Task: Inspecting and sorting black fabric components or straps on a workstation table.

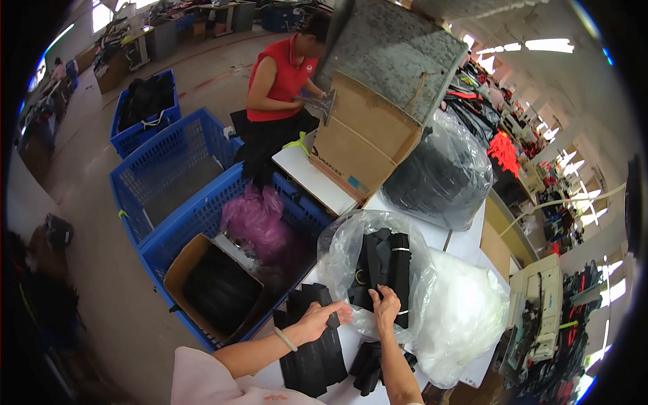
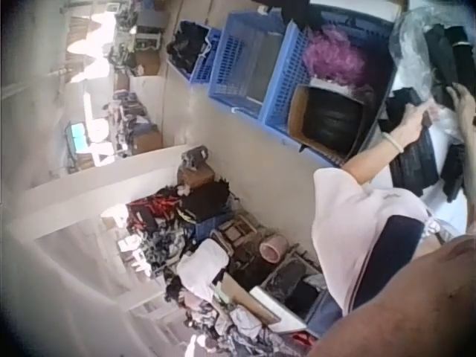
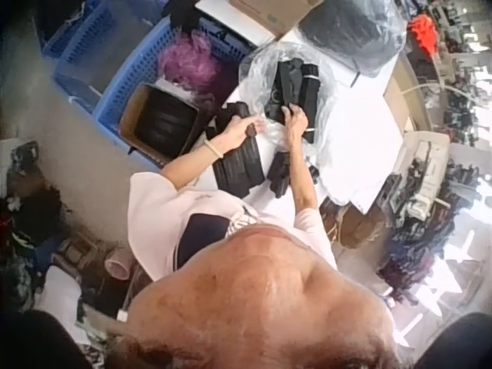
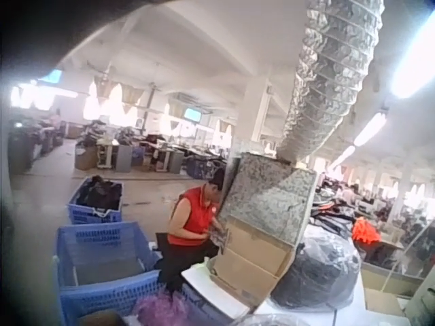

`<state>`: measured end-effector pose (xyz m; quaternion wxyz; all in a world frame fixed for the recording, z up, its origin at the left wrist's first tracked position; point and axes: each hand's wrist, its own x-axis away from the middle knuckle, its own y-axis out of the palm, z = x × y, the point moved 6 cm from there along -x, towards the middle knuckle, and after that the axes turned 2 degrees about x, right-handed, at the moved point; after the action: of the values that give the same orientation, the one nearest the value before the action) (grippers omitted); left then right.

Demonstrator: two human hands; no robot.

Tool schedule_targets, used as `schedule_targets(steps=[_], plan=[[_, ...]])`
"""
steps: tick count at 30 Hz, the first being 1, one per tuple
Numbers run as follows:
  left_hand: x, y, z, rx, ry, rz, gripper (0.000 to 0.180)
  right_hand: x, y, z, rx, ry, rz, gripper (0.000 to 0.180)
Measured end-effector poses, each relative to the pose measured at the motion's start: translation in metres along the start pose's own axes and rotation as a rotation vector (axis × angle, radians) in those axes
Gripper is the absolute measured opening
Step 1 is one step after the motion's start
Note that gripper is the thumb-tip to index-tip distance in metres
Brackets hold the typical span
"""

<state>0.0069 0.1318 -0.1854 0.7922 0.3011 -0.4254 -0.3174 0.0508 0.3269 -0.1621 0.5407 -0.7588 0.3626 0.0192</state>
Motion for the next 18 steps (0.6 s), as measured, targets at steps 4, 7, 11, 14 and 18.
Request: schedule_targets(steps=[4, 7, 11, 14, 18], plan=[[0.003, 0.018, 0.007, -0.024, -0.006, -0.047, 0.036, -0.008, -0.004, 0.015, 0.122, 0.285, -0.062, 0.019], [0.014, 0.019, 0.009, -0.030, 0.021, -0.065, 0.036, -0.015, -0.013, -0.004, 0.235, 0.161, 0.030, 0.011], [0.033, 0.008, 0.001, -0.030, 0.024, -0.052, 0.035, 0.000, 0.007, -0.012, 0.419, -0.210, -0.081, 0.010], [0.049, -0.005, -0.004, 0.013, 0.021, -0.071, 0.033, 0.012, 0.020, -0.016, 0.358, -0.218, -0.117, 0.010], [0.069, -0.025, -0.013, 0.021, -0.017, -0.022, 0.030, 0.016, 0.023, 0.004, 0.267, 0.025, -0.136, 0.007]])
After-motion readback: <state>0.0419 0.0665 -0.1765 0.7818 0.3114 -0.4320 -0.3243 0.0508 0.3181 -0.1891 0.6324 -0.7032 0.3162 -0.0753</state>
